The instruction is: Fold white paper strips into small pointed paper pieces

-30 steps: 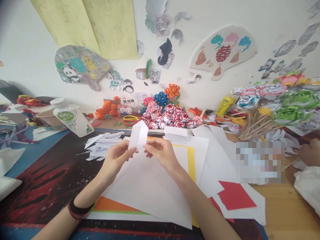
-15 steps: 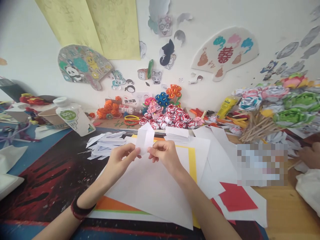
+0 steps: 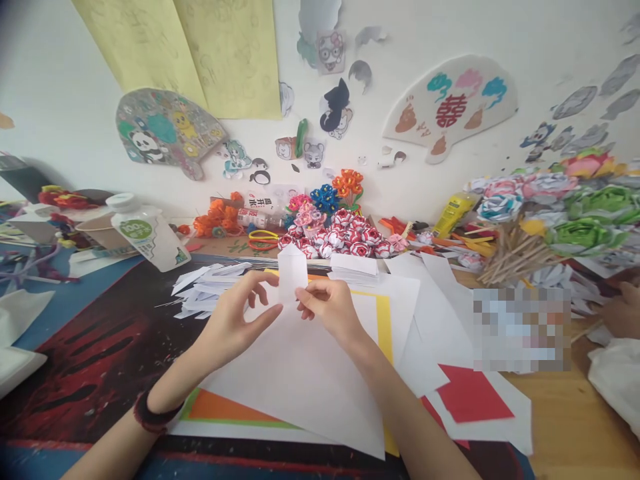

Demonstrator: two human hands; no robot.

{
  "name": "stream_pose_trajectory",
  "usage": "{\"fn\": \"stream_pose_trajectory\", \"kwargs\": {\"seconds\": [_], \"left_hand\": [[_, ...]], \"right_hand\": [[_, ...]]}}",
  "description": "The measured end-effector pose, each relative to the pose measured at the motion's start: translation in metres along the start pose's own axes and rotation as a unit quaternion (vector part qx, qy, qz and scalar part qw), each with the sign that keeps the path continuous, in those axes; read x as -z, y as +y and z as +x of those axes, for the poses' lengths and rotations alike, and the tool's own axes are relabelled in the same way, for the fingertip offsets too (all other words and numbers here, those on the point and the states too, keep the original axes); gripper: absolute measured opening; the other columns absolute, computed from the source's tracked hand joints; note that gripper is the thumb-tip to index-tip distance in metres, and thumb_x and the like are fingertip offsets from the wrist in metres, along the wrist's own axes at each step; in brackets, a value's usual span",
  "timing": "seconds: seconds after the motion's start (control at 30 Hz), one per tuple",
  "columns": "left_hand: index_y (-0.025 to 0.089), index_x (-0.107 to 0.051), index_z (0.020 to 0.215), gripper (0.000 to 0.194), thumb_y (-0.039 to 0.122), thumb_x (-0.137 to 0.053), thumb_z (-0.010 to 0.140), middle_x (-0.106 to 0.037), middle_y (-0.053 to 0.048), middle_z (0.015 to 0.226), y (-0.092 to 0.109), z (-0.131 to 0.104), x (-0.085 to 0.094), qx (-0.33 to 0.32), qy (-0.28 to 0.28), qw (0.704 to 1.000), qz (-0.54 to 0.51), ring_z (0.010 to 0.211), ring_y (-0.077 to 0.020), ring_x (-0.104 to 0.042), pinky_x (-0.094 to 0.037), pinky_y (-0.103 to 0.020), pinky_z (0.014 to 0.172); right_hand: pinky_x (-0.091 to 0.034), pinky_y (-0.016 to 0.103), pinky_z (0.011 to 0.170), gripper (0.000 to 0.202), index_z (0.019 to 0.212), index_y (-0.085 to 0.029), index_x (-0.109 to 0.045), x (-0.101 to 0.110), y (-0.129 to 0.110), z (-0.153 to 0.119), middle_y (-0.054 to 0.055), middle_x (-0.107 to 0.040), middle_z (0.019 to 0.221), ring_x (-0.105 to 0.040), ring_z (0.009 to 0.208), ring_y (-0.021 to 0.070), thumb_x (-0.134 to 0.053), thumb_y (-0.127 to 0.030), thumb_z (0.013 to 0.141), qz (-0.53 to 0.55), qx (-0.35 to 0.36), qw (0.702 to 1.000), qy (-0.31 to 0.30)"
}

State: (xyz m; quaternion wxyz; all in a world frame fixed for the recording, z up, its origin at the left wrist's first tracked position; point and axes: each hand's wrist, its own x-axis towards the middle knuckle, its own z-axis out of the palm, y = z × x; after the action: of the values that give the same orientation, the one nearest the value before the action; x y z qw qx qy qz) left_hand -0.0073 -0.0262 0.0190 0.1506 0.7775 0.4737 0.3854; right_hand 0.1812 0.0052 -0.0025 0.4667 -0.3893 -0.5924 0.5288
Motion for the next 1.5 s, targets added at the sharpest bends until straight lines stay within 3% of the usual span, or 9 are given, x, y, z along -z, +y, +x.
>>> {"fn": "stream_pose_trajectory", "kwargs": {"seconds": [0.1, 0.2, 0.37, 0.47, 0.67, 0.77, 0.9, 1.13, 1.5], "left_hand": [[0.02, -0.045, 0.126, 0.041, 0.016, -0.054, 0.087, -0.057, -0.011, 0.12, -0.007, -0.001, 0.002, -0.141, 0.036, 0.978, 0.15, 0.09, -0.0188, -0.058, -0.043, -0.032, 0.079], [0.023, -0.055, 0.113, 0.028, 0.011, -0.049, 0.089, -0.063, -0.007, 0.106, -0.015, -0.002, 0.002, -0.243, 0.055, 0.932, 0.263, 0.087, -0.0191, -0.057, -0.039, -0.033, 0.074], [0.024, -0.061, 0.102, 0.027, 0.006, -0.046, 0.09, -0.064, -0.003, 0.094, -0.021, -0.002, 0.005, -0.297, 0.048, 0.912, 0.278, 0.078, -0.0155, -0.052, -0.035, -0.033, 0.072], [0.023, -0.062, 0.098, 0.023, 0.008, -0.048, 0.09, -0.063, -0.003, 0.093, -0.019, -0.001, 0.005, -0.268, 0.046, 0.927, 0.259, 0.079, -0.0162, -0.051, -0.034, -0.033, 0.071], [0.024, -0.063, 0.096, 0.009, 0.024, -0.057, 0.089, -0.058, -0.005, 0.095, -0.007, 0.002, 0.002, -0.118, 0.082, 0.979, 0.141, 0.087, -0.0199, -0.049, -0.038, -0.034, 0.076], [0.023, -0.053, 0.115, 0.031, 0.026, -0.062, 0.085, -0.056, -0.006, 0.105, -0.003, 0.003, -0.002, -0.036, 0.109, 0.993, 0.034, 0.091, -0.0192, -0.05, -0.041, -0.032, 0.078], [0.021, -0.059, 0.101, 0.018, 0.034, -0.059, 0.087, -0.061, -0.003, 0.092, -0.002, 0.001, -0.008, 0.044, 0.056, 0.996, -0.058, 0.075, -0.0148, -0.049, -0.04, -0.028, 0.069], [0.019, -0.062, 0.078, 0.019, 0.035, -0.057, 0.087, -0.064, -0.001, 0.077, 0.002, 0.0, -0.011, 0.082, 0.072, 0.986, -0.128, 0.069, -0.0142, -0.049, -0.039, -0.026, 0.065], [0.018, -0.065, 0.077, 0.019, 0.035, -0.06, 0.084, -0.061, 0.0, 0.072, 0.002, 0.001, -0.009, 0.129, 0.038, 0.978, -0.159, 0.065, -0.0125, -0.044, -0.036, -0.025, 0.062]], "right_hand": [[-0.044, 0.024, 0.047, 0.036, 0.066, -0.013, -0.064, 0.003, 0.001, 0.001, 0.003, -0.062, 0.058, -0.055, 0.047, 0.0112, -0.069, -0.048, 0.075, -0.014, -0.015, 1.0, 0.002], [-0.045, 0.024, 0.048, 0.036, 0.068, -0.014, -0.063, 0.004, 0.001, 0.001, 0.003, -0.061, 0.06, -0.055, 0.048, 0.0112, -0.068, -0.048, 0.077, -0.036, -0.016, 0.999, -0.013], [-0.045, 0.024, 0.05, 0.033, 0.07, -0.015, -0.061, -0.001, 0.0, 0.0, 0.001, -0.059, 0.061, -0.055, 0.051, 0.0111, -0.064, -0.046, 0.081, -0.071, -0.001, 0.997, -0.034], [-0.047, 0.024, 0.054, 0.031, 0.071, -0.016, -0.06, -0.004, -0.003, 0.0, 0.001, -0.06, 0.062, -0.057, 0.054, 0.0115, -0.062, -0.044, 0.083, -0.081, 0.016, 0.996, -0.038], [-0.051, 0.028, 0.061, 0.027, 0.076, -0.014, -0.065, -0.009, -0.004, -0.003, 0.004, -0.065, 0.072, -0.062, 0.062, 0.0143, -0.065, -0.041, 0.082, -0.038, 0.038, 0.998, -0.031], [-0.052, 0.029, 0.062, 0.026, 0.08, -0.014, -0.067, -0.011, -0.004, -0.004, 0.005, -0.066, 0.073, -0.063, 0.063, 0.0151, -0.066, -0.04, 0.081, -0.011, 0.037, 0.999, -0.022], [-0.053, 0.029, 0.064, 0.024, 0.085, -0.015, -0.069, -0.014, -0.005, -0.005, 0.005, -0.067, 0.075, -0.064, 0.066, 0.0154, -0.068, -0.038, 0.08, 0.01, 0.039, 0.999, -0.027], [-0.053, 0.031, 0.064, 0.032, 0.091, -0.014, -0.07, -0.013, -0.005, -0.005, 0.006, -0.068, 0.076, -0.064, 0.066, 0.0167, -0.07, -0.042, 0.077, -0.001, 0.011, 0.999, -0.047], [-0.05, 0.029, 0.063, 0.035, 0.091, -0.013, -0.066, -0.013, -0.005, -0.007, 0.004, -0.064, 0.071, -0.06, 0.065, 0.0152, -0.065, -0.046, 0.081, -0.017, 0.0, 0.996, -0.086]]}}
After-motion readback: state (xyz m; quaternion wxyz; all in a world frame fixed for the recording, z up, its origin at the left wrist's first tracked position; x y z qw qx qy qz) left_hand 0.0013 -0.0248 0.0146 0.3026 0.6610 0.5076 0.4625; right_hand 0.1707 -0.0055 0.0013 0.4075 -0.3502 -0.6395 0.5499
